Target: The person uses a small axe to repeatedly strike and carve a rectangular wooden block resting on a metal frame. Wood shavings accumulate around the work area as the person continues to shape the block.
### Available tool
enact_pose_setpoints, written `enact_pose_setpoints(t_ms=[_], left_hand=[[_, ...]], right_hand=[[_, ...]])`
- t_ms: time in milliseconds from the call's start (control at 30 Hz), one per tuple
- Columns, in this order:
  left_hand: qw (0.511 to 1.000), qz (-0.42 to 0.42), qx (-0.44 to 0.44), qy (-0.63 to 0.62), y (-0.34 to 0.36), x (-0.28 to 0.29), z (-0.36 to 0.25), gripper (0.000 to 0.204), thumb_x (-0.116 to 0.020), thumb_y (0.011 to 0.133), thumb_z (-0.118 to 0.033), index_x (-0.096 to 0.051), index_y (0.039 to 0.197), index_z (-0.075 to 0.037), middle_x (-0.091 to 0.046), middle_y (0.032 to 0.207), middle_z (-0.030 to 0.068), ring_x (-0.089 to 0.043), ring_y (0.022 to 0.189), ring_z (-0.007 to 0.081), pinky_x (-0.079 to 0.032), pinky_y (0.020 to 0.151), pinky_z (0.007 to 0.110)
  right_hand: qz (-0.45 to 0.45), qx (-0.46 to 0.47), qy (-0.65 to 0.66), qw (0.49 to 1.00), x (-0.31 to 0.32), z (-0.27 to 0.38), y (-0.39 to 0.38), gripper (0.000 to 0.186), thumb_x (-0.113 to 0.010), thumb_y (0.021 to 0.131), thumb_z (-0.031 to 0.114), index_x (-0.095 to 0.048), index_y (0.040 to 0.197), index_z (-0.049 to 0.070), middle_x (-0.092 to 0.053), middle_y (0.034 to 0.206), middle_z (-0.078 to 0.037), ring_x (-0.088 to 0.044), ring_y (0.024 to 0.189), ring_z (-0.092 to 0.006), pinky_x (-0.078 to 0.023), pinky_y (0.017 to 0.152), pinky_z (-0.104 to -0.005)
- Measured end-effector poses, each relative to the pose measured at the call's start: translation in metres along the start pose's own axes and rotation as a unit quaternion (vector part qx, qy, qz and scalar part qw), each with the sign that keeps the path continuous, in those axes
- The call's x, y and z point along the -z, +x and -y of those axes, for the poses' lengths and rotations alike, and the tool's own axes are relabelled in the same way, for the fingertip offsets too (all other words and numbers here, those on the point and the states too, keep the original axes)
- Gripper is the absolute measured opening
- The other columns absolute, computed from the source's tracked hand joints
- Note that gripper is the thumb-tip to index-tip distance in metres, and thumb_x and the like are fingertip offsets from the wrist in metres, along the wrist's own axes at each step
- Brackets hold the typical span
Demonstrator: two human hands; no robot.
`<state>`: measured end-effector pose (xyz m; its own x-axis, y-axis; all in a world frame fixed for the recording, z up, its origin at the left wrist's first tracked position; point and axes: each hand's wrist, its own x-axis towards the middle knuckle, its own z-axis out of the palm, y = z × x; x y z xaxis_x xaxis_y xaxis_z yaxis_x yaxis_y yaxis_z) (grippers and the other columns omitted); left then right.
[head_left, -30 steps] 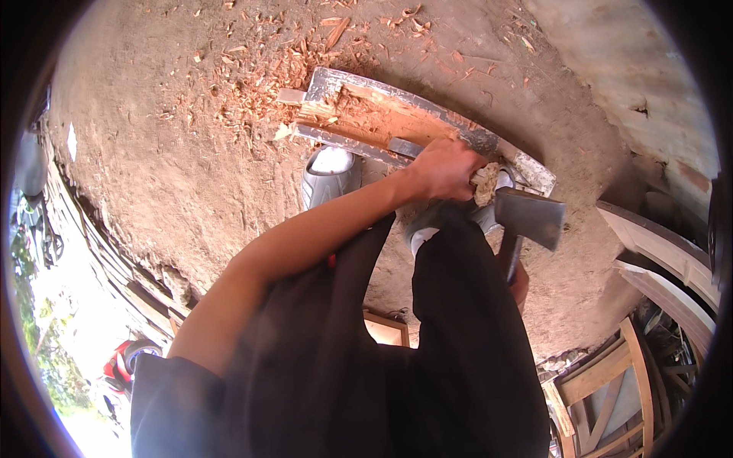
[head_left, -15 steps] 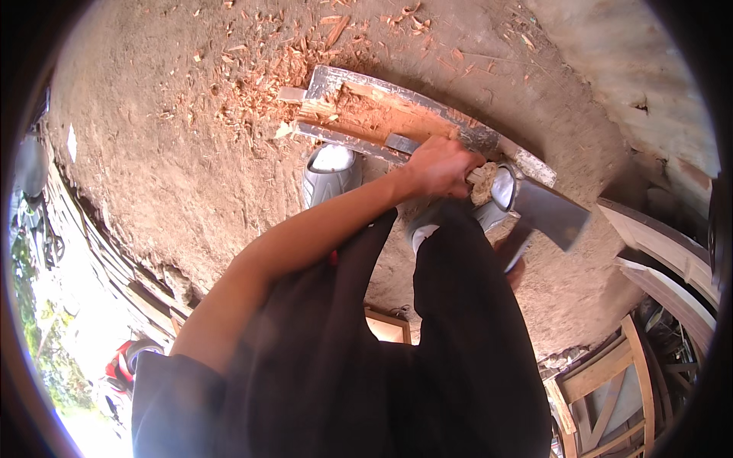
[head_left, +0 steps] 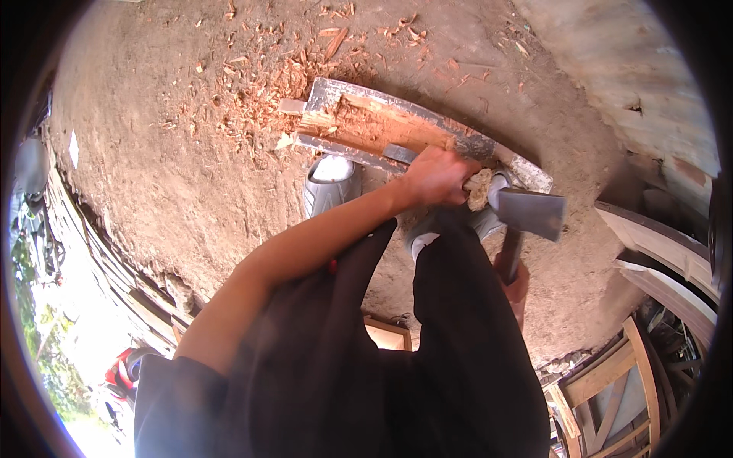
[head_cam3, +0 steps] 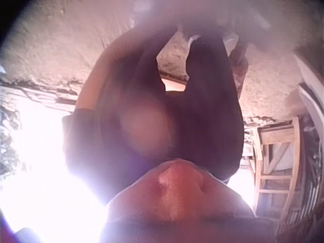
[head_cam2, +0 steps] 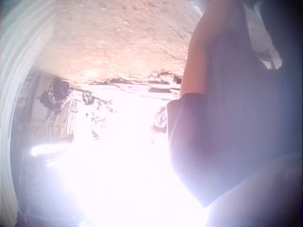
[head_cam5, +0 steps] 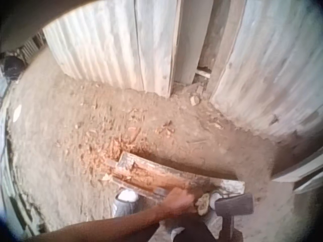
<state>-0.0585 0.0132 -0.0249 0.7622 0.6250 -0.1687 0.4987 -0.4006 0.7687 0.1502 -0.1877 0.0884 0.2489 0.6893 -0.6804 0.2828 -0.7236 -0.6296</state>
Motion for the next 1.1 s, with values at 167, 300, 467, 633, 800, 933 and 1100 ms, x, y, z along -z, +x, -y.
enact_pose_setpoints(t_ms=[167, 300, 467, 633, 800, 933, 1100], left_hand=[[1.000, 0.027, -0.004, -0.004, 0.008, 0.000, -0.011, 0.038, -0.072, 0.069, -0.021, -0.066, 0.105, -0.012, -0.072, 0.081, 0.0136, -0.071, 0.079, 0.0350, -0.055, 0.068, 0.047], [1.000, 0.006, -0.010, -0.004, 0.007, -0.004, -0.007, 0.037, -0.072, 0.069, -0.020, -0.065, 0.104, -0.012, -0.072, 0.082, 0.0124, -0.072, 0.080, 0.0342, -0.055, 0.068, 0.048], [1.000, 0.019, 0.004, 0.004, 0.002, 0.001, -0.006, 0.038, -0.074, 0.069, -0.023, -0.066, 0.104, -0.012, -0.073, 0.084, 0.0105, -0.072, 0.080, 0.0335, -0.055, 0.069, 0.047], [0.999, 0.023, -0.008, 0.023, 0.006, -0.005, -0.007, 0.039, -0.074, 0.068, -0.022, -0.065, 0.105, -0.013, -0.073, 0.084, 0.0103, -0.072, 0.080, 0.0331, -0.055, 0.067, 0.047], [1.000, 0.002, -0.025, 0.015, -0.003, -0.008, -0.001, 0.041, -0.077, 0.069, -0.024, -0.066, 0.105, -0.009, -0.073, 0.081, 0.0159, -0.072, 0.076, 0.0364, -0.058, 0.068, 0.049], [0.999, -0.005, -0.031, 0.011, -0.003, -0.007, 0.001, 0.040, -0.077, 0.069, -0.025, -0.065, 0.103, -0.008, -0.073, 0.081, 0.0158, -0.073, 0.075, 0.0361, -0.058, 0.067, 0.049], [0.999, -0.004, -0.038, 0.022, -0.001, -0.007, -0.008, 0.038, -0.077, 0.070, -0.024, -0.065, 0.102, -0.008, -0.072, 0.080, 0.0163, -0.072, 0.075, 0.0361, -0.058, 0.066, 0.048]], right_hand=[[-0.121, -0.006, 0.130, 0.984, -0.016, -0.017, -0.004, 0.019, -0.071, 0.085, 0.010, -0.063, 0.101, 0.005, -0.062, 0.082, -0.004, -0.060, 0.075, -0.0137, -0.049, 0.071, -0.0327], [-0.037, 0.005, 0.044, 0.998, -0.009, -0.032, 0.007, 0.016, -0.070, 0.083, 0.010, -0.064, 0.096, 0.005, -0.063, 0.082, -0.003, -0.058, 0.076, -0.0150, -0.047, 0.070, -0.0327], [-0.059, 0.005, 0.097, 0.994, 0.001, -0.001, -0.006, 0.016, -0.067, 0.082, 0.004, -0.063, 0.098, 0.005, -0.062, 0.079, -0.004, -0.058, 0.070, -0.0140, -0.046, 0.064, -0.0286], [-0.230, 0.016, 0.135, 0.964, -0.049, -0.057, 0.010, 0.018, -0.064, 0.082, -0.004, -0.059, 0.096, 0.006, -0.059, 0.080, -0.002, -0.057, 0.068, -0.0116, -0.048, 0.064, -0.0271], [-0.058, -0.023, 0.126, 0.990, -0.011, 0.001, -0.005, 0.019, -0.064, 0.082, -0.005, -0.059, 0.096, 0.006, -0.058, 0.079, -0.002, -0.057, 0.068, -0.0115, -0.048, 0.063, -0.0275], [-0.127, -0.010, 0.259, 0.957, -0.028, 0.000, -0.002, 0.019, -0.066, 0.082, -0.001, -0.060, 0.097, 0.007, -0.057, 0.074, -0.002, -0.054, 0.061, -0.0093, -0.043, 0.057, -0.0253], [-0.138, 0.039, 0.084, 0.986, -0.024, -0.036, 0.003, 0.018, -0.066, 0.081, 0.000, -0.060, 0.096, 0.006, -0.057, 0.073, -0.002, -0.053, 0.059, -0.0086, -0.040, 0.054, -0.0243]])
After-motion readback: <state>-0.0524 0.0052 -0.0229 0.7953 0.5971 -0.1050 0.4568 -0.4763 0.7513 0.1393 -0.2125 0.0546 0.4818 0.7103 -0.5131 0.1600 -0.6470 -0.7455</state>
